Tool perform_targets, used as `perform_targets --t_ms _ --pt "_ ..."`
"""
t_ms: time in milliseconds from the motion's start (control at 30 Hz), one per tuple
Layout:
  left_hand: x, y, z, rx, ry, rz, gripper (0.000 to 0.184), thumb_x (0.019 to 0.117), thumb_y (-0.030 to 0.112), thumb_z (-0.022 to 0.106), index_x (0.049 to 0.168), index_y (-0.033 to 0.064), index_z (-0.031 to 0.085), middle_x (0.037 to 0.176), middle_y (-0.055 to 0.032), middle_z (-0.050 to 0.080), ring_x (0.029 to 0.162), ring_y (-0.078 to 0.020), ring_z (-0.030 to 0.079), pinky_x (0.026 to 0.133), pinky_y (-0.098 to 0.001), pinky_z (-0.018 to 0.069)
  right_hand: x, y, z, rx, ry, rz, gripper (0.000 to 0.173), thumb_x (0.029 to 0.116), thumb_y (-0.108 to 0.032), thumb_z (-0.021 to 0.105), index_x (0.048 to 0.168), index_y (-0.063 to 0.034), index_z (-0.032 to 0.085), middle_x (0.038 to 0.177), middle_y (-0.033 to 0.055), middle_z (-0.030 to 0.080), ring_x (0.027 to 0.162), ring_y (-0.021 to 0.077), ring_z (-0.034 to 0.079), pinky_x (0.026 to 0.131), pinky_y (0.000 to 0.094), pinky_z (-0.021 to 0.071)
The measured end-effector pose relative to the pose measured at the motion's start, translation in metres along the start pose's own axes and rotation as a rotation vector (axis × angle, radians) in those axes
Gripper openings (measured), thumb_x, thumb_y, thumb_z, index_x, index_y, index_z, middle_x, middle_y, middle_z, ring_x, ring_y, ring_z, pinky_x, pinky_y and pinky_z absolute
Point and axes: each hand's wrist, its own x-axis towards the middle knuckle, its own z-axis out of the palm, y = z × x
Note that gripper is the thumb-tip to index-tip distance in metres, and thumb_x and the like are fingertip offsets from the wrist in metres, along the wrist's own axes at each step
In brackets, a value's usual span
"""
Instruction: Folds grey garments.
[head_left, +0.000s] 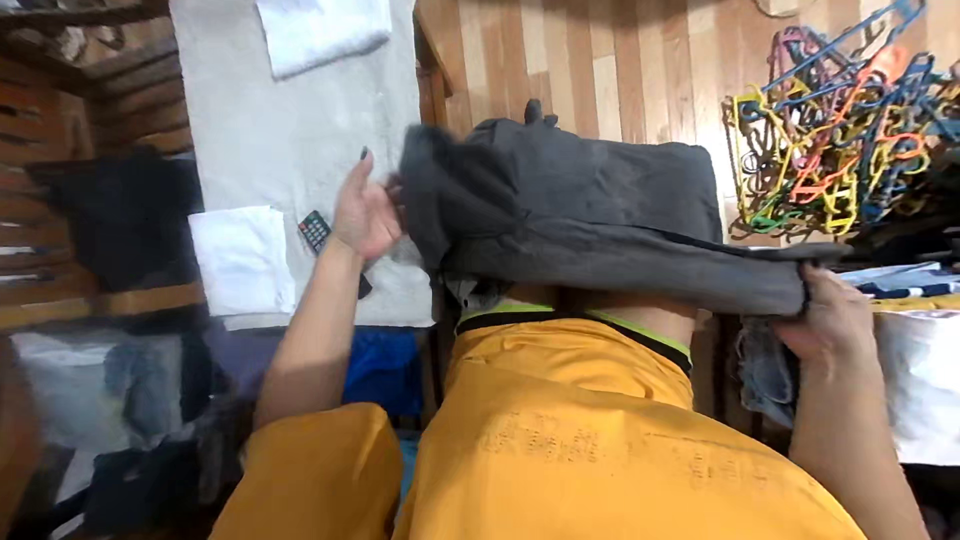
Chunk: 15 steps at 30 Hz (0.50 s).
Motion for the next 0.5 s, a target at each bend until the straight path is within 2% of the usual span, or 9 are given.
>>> perform_targets --t_ms 33,67,167,200,267,333,367,433,500 --pt "0.006 -0.014 0.003 0.1 0.023 -0.08 0.065 0.1073 0.055 0.012 0.126 0.0131 0.058 0.104 0.001 0.072 0.092 -0.0111 0.069 0.081 -0.0329 0.0583 0.003 0.002 0.004 -0.017 0.017 0.066 0.029 0.1114 -0.027 0.037 0.123 -0.0089 0.057 0.104 -0.0003 0.069 0.097 0.0121 0.069 0.089 0.0389 0.059" --pt "0.007 -0.027 0.003 0.235 0.002 -0.139 0.059 0.1103 0.045 0.017 0.134 0.0059 0.054 0.109 -0.003 0.069 0.096 -0.0119 0.067 0.086 -0.0334 0.056 0.003 0.006 0.008 -0.031 0.021 0.125 0.032 0.1115 -0.03 0.038 0.125 -0.0076 0.057 0.105 0.0013 0.069 0.097 0.013 0.069 0.088 0.0394 0.0592" --pt "0.004 -0.054 0.002 0.474 0.03 -0.156 0.024 0.1045 0.013 0.056 0.122 -0.0029 0.061 0.104 -0.009 0.068 0.091 -0.0111 0.064 0.086 -0.0331 0.0546 -0.002 0.023 0.009 -0.051 0.033 0.213 0.025 0.1095 -0.022 0.043 0.118 -0.0049 0.059 0.099 0.0032 0.069 0.09 0.0144 0.07 0.082 0.0389 0.0601" --pt "0.002 -0.058 0.003 0.508 0.072 -0.128 0.022 0.1048 0.014 0.057 0.119 -0.0028 0.061 0.102 -0.0099 0.067 0.09 -0.0118 0.063 0.085 -0.0343 0.0544 -0.004 0.024 0.011 -0.061 0.059 0.202 0.02 0.1087 -0.019 0.046 0.114 -0.005 0.059 0.096 0.0027 0.069 0.087 0.0139 0.069 0.08 0.0382 0.0604" --pt "0.003 -0.057 0.005 0.594 0.143 -0.002 0.03 0.1096 0.018 0.047 0.129 -0.004 0.054 0.114 -0.0176 0.065 0.1 -0.0198 0.065 0.09 -0.042 0.0541 -0.001 0.014 0.014 -0.152 0.135 0.083 0.015 0.1072 -0.016 0.049 0.111 -0.0051 0.059 0.093 0.0001 0.066 0.082 0.0091 0.068 0.078 0.0337 0.06" --pt "0.014 -0.044 0.007 0.715 0.26 0.237 0.036 0.1109 0.017 0.04 0.138 -0.0068 0.048 0.126 -0.0242 0.062 0.115 -0.0264 0.064 0.101 -0.0457 0.0513 0.013 -0.01 0.016 -0.395 0.174 -0.094 0.025 0.1072 -0.02 0.05 0.121 -0.0016 0.059 0.103 0.0029 0.062 0.091 0.0068 0.063 0.085 0.0314 0.0555" --pt "0.024 -0.031 0.01 0.769 0.317 0.37 0.038 0.1105 0.014 0.038 0.139 -0.0104 0.046 0.131 -0.0282 0.059 0.123 -0.0299 0.061 0.107 -0.0456 0.0475 0.024 -0.026 0.016 -0.541 0.179 -0.179 0.032 0.1078 -0.023 0.049 0.128 0.0015 0.056 0.113 0.0105 0.062 0.1 0.0129 0.062 0.091 0.0365 0.0531" --pt "0.052 0.004 0.018 0.884 0.425 0.587 0.041 0.1104 0.013 0.034 0.14 -0.0136 0.044 0.133 -0.0313 0.058 0.125 -0.032 0.06 0.108 -0.0433 0.046 0.055 -0.062 0.018 -0.793 0.159 -0.364 0.047 0.1101 -0.026 0.041 0.136 0.0126 0.048 0.132 0.0348 0.055 0.123 0.0412 0.056 0.105 0.0565 0.0433" --pt "0.078 0.045 0.026 1.021 0.475 0.705 0.042 0.1112 0.017 0.031 0.14 -0.0103 0.046 0.128 -0.0282 0.063 0.12 -0.0302 0.064 0.103 -0.0421 0.0491 0.088 -0.098 0.02 -0.965 0.171 -0.465 0.053 0.1112 -0.029 0.033 0.14 0.0133 0.045 0.14 0.04 0.048 0.134 0.0503 0.047 0.113 0.0618 0.0347"
